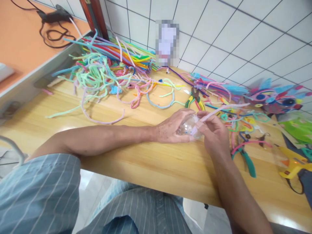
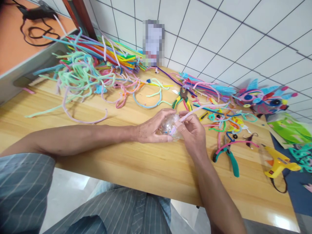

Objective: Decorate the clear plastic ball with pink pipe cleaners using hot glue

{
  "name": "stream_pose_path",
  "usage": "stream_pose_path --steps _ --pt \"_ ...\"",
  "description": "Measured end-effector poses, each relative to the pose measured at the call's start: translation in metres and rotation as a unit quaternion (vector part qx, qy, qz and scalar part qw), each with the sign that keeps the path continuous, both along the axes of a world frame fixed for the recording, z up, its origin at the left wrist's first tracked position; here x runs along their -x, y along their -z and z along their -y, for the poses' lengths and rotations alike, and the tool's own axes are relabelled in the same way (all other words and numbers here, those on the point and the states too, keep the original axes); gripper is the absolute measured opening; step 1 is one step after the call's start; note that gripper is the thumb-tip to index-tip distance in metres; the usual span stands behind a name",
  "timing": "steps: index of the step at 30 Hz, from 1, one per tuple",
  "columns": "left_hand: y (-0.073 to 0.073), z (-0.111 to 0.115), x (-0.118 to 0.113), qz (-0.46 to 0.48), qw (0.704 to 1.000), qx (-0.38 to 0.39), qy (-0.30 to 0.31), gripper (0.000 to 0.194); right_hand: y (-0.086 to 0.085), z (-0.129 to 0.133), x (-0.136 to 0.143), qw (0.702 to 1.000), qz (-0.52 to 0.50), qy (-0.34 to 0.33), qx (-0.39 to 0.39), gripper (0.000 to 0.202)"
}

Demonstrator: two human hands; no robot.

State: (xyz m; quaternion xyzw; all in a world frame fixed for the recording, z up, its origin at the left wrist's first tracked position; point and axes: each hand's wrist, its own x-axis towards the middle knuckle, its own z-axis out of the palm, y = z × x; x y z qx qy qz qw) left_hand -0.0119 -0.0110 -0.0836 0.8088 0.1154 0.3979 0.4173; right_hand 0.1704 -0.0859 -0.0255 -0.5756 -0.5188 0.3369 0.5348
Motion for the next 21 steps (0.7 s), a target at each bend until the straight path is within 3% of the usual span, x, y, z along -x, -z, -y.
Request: stream_pose_path --steps 4,10,21 --pt "-0.011 0.004 0.002 -0.057 0.995 0.079 -0.031 0.088 0.001 0.001 0.000 1.000 0.011 -0.013 -0.008 0.017" --pt "-0.018 0.008 0.003 -0.080 0.987 0.137 -0.016 0.079 -0.002 0.001 -0.002 0.999 0.024 -0.019 -0.012 0.019" --pt "-0.012 0.005 0.003 -0.025 0.999 0.047 -0.013 0.075 -0.002 0.004 -0.003 1.000 0.018 -0.015 -0.012 0.016"
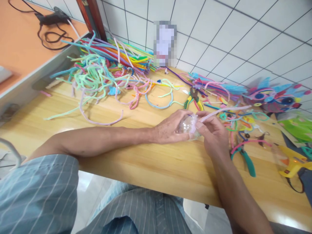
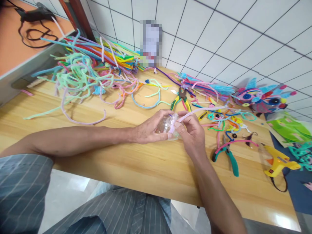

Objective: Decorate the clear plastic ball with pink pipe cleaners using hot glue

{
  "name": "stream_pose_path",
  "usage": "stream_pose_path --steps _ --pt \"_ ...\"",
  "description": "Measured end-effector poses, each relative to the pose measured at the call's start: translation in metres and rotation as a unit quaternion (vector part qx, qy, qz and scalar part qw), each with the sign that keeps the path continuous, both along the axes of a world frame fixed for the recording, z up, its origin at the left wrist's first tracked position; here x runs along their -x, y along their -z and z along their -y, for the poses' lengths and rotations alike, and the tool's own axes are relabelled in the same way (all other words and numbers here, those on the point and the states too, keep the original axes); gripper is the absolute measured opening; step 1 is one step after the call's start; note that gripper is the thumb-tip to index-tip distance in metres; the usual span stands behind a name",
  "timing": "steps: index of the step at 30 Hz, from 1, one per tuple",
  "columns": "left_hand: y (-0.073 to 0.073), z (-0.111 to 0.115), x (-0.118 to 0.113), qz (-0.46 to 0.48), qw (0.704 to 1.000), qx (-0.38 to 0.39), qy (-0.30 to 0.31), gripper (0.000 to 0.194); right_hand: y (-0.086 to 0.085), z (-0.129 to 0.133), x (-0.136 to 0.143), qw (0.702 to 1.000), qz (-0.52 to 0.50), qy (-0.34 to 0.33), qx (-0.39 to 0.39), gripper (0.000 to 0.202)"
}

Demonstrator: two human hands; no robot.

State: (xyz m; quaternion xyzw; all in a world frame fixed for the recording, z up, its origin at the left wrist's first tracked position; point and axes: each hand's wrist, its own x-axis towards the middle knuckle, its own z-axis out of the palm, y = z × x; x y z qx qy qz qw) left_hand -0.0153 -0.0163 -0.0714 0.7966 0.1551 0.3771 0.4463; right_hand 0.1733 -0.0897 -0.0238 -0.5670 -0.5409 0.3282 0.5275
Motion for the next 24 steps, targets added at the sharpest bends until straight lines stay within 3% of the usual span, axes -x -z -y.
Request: stream_pose_path --steps 4,12,18,24 --pt "0.003 -0.001 -0.001 0.013 0.999 -0.034 0.005 0.072 0.001 0.001 0.001 1.000 -0.015 0.002 0.005 0.017" --pt "0.009 -0.002 -0.003 0.013 0.999 -0.029 0.005 0.075 0.002 -0.001 0.001 1.000 -0.017 -0.009 0.009 0.020" --pt "0.000 0.000 -0.001 -0.013 1.000 0.016 -0.013 0.078 0.002 -0.001 0.001 1.000 -0.008 -0.008 0.011 0.019" --pt "-0.006 0.002 0.000 -0.008 0.999 0.033 -0.006 0.061 0.001 -0.001 0.000 1.000 -0.006 -0.019 0.018 0.017"
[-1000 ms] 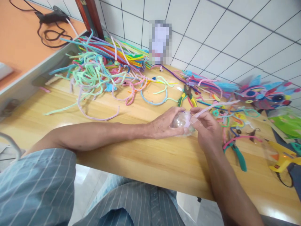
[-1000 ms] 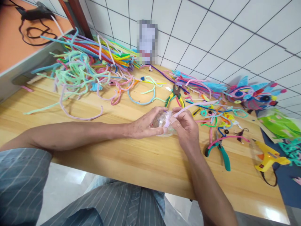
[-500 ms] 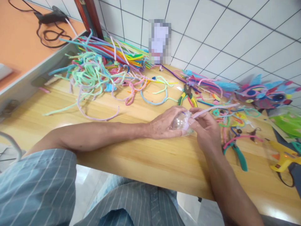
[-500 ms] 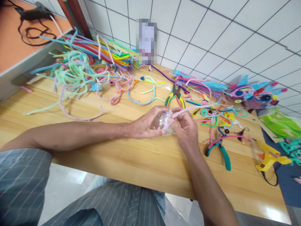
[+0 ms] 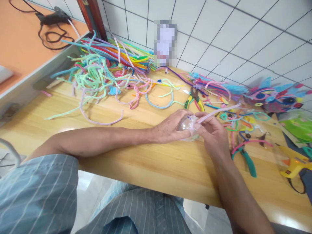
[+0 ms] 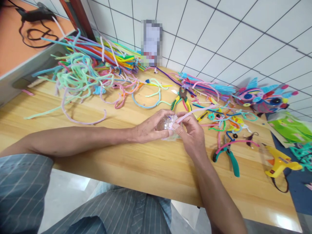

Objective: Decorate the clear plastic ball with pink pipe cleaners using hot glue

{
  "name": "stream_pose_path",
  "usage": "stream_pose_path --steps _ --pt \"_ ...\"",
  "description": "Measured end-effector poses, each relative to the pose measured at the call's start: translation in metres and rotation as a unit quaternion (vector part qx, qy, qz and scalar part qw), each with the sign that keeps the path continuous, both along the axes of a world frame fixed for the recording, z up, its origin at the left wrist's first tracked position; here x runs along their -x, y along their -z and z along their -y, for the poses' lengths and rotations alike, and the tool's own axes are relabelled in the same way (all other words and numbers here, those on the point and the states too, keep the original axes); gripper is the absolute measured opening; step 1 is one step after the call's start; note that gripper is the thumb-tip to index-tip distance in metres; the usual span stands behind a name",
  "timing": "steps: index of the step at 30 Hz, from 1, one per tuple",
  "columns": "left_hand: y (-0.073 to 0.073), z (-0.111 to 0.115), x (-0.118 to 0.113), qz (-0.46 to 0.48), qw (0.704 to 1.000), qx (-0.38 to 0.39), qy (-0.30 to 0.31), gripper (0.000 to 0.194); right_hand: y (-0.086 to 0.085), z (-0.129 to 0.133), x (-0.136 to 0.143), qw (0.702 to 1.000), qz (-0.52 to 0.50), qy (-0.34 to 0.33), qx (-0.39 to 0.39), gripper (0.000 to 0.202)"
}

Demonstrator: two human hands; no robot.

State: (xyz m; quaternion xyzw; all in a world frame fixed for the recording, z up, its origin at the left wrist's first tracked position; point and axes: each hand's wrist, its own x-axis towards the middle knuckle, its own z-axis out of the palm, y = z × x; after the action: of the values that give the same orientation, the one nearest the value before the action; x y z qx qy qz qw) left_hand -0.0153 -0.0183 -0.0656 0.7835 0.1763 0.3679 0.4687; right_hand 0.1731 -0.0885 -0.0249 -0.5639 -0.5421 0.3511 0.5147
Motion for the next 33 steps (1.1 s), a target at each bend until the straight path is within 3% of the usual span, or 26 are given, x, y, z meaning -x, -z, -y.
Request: stream_pose_path --steps 16,21,29,33 --pt "0.000 0.006 0.002 0.015 1.000 -0.005 0.001 0.057 -0.002 0.003 0.001 0.999 0.028 0.019 -0.021 0.009" --pt "0.004 0.004 0.001 0.000 1.000 -0.005 -0.020 0.072 -0.003 0.004 0.001 0.998 0.041 0.017 -0.039 0.010" --pt "0.002 0.001 0.001 -0.020 0.999 0.039 0.000 0.075 -0.005 0.008 -0.003 0.988 0.131 0.010 -0.081 0.007" --pt "0.007 -0.002 0.002 0.015 0.999 -0.024 -0.021 0.078 -0.021 0.017 -0.001 0.951 0.251 -0.003 -0.182 0.008"
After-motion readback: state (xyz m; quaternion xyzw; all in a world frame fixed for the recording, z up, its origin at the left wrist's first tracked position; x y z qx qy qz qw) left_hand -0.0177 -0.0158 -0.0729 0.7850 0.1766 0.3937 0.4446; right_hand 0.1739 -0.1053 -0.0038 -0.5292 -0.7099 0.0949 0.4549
